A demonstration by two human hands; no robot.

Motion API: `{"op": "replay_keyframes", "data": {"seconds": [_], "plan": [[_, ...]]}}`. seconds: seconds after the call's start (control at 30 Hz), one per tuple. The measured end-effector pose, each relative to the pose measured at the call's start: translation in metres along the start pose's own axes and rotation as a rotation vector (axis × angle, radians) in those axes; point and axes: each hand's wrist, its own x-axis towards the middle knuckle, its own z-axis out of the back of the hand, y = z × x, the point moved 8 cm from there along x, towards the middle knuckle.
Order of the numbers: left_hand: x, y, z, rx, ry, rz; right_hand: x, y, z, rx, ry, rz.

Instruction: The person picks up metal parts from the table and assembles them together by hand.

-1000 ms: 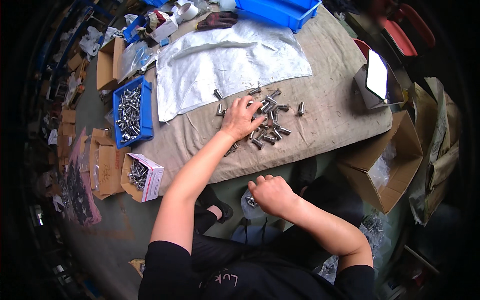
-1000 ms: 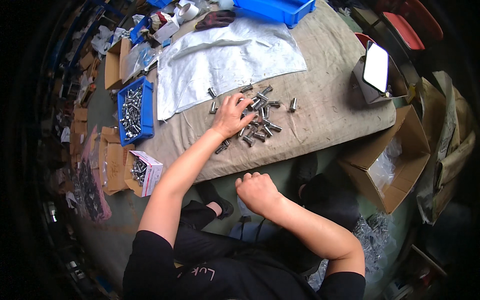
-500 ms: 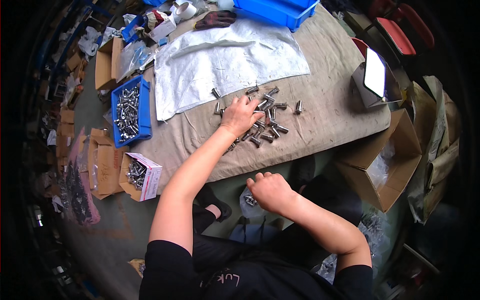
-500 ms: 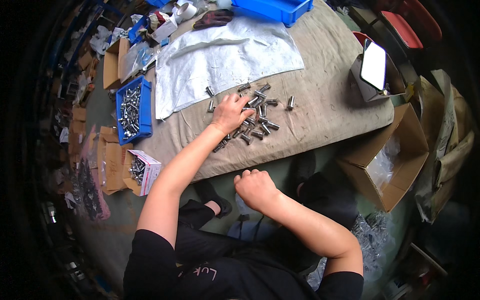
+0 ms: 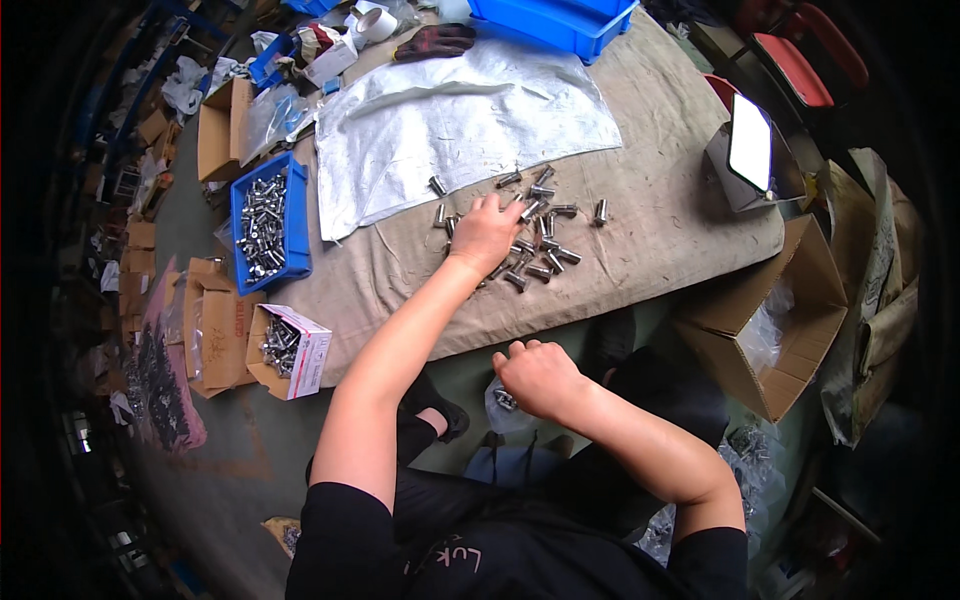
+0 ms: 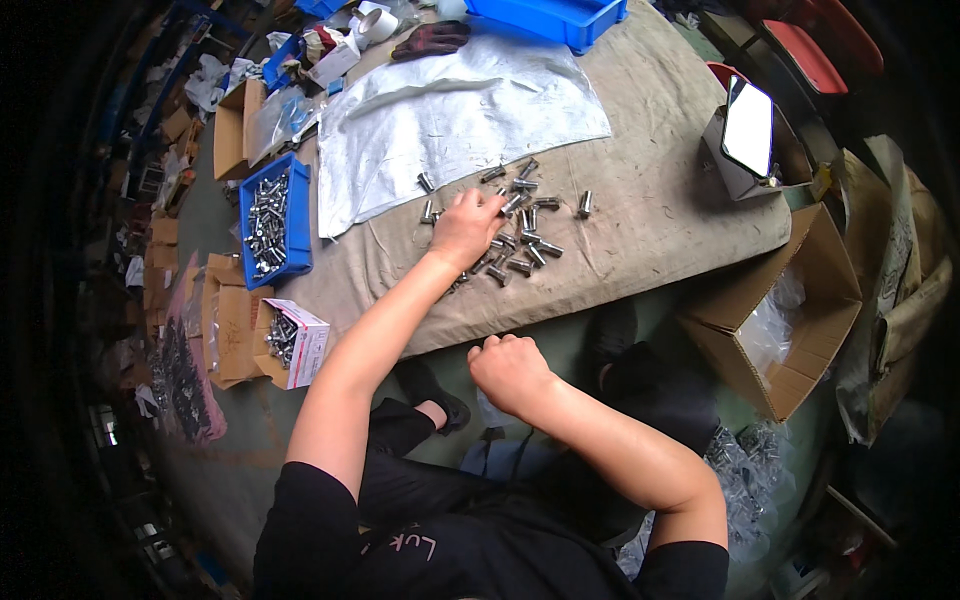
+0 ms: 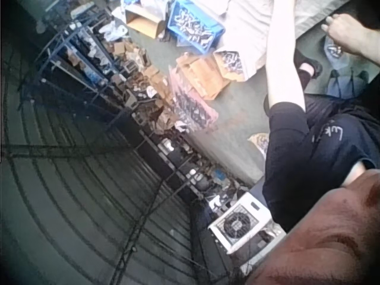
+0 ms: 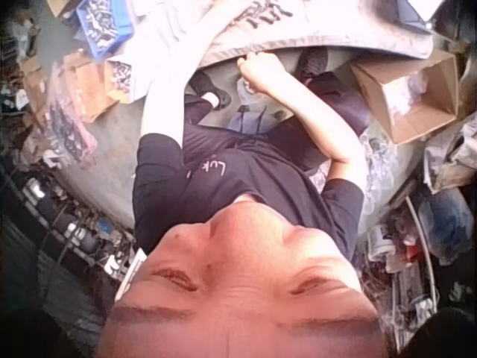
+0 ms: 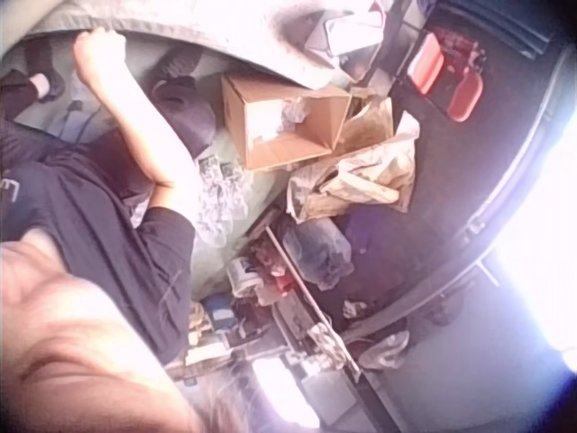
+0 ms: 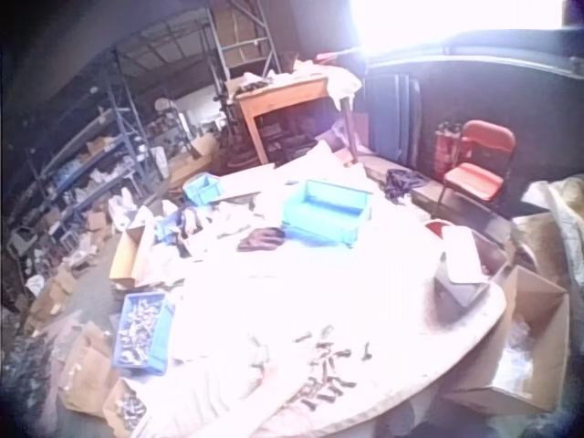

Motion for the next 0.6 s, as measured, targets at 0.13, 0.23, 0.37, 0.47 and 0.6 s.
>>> {"op": "replay_keyframes", "data": {"seconds": [0.13, 0.23, 0.37, 0.47, 0.6], "plan": [[0.001, 0.001, -0.016, 0.075, 0.109, -0.109, 0.003, 0.002, -0.002, -0.006, 0.020, 0.002], [0.000, 0.026, -0.015, -0.025, 0.010, 0.010, 0.005, 0.002, 0.002, -0.006, 0.003, 0.007], [-0.024, 0.095, -0.029, -1.509, -0.209, 0.951, 0.003, -0.002, 0.006, -0.001, 0.008, -0.002], [-0.032, 0.083, -0.031, -2.293, -0.168, 0.991, 0.007, -0.001, 0.008, -0.004, -0.018, 0.011], [-0.062, 0.031, 0.002, -2.592, 0.041, 0.841, 0.012, -0.015, 0.025, 0.039, -0.087, -0.075]]}}
